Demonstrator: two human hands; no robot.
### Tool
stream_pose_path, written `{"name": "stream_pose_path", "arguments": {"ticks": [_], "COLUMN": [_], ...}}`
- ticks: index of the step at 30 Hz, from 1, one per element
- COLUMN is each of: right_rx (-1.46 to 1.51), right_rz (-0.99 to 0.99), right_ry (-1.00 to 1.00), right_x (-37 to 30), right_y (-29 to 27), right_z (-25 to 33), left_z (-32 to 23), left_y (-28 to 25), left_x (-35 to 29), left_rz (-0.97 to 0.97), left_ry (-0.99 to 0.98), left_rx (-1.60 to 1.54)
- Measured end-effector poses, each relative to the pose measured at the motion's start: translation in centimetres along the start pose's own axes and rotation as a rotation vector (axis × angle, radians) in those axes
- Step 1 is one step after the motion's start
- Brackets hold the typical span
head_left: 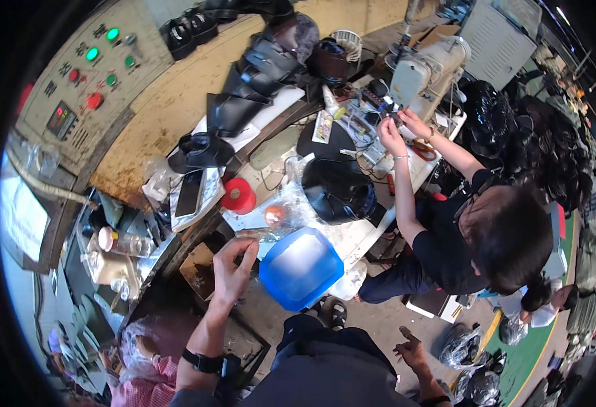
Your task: Using industrial machinery and hand tools to assemble and stitch leather shoes in a factory environment.
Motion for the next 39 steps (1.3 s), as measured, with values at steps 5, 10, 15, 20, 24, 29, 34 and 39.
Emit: {"name": "stream_pose_path", "arguments": {"ticks": [5,10,15,20,24,29,34,39], "right_rx": [-0.143,-0.272,-0.374,-0.436,-0.262,-0.345,-0.451,-0.533], "right_rz": [0.151,0.196,0.323,0.364,0.407,0.306,0.252,0.270], "right_ry": [-0.078,-0.127,-0.147,-0.027,0.030,-0.050,-0.188,-0.242], "right_x": [3.0,5.7,6.7,8.3,8.3,8.1,6.9,4.2], "right_y": [0.1,-0.7,1.2,2.0,2.6,1.6,3.5,7.6], "right_z": [-0.7,-0.7,-0.1,-3.7,-4.0,-1.3,3.5,9.5], "left_z": [3.1,9.0,10.7,8.3,3.7,8.5,11.1,14.2], "left_y": [-3.5,-4.8,-2.5,-1.2,-5.3,-6.3,-4.5,-3.5], "left_x": [-7.7,-16.8,-24.3,-28.0,-30.1,-28.5,-25.6,-24.4], "left_rz": [-0.230,-0.311,-0.144,-0.030,-0.439,-0.445,-0.168,-0.002], "left_ry": [-0.113,-0.281,-0.254,-0.274,0.171,-0.106,-0.123,-0.195], "left_rx": [-0.093,-0.047,0.174,0.254,0.418,0.209,0.147,0.131]}}
Point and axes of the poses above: each hand's wrist, its own x-axis towards the middle knuckle, its own y-axis out of the palm, z = x × y, the point moved 10 cm from there along x, towards the middle knuckle, and after that the axes turned 5 degrees about -x, right-handed, at the moved point
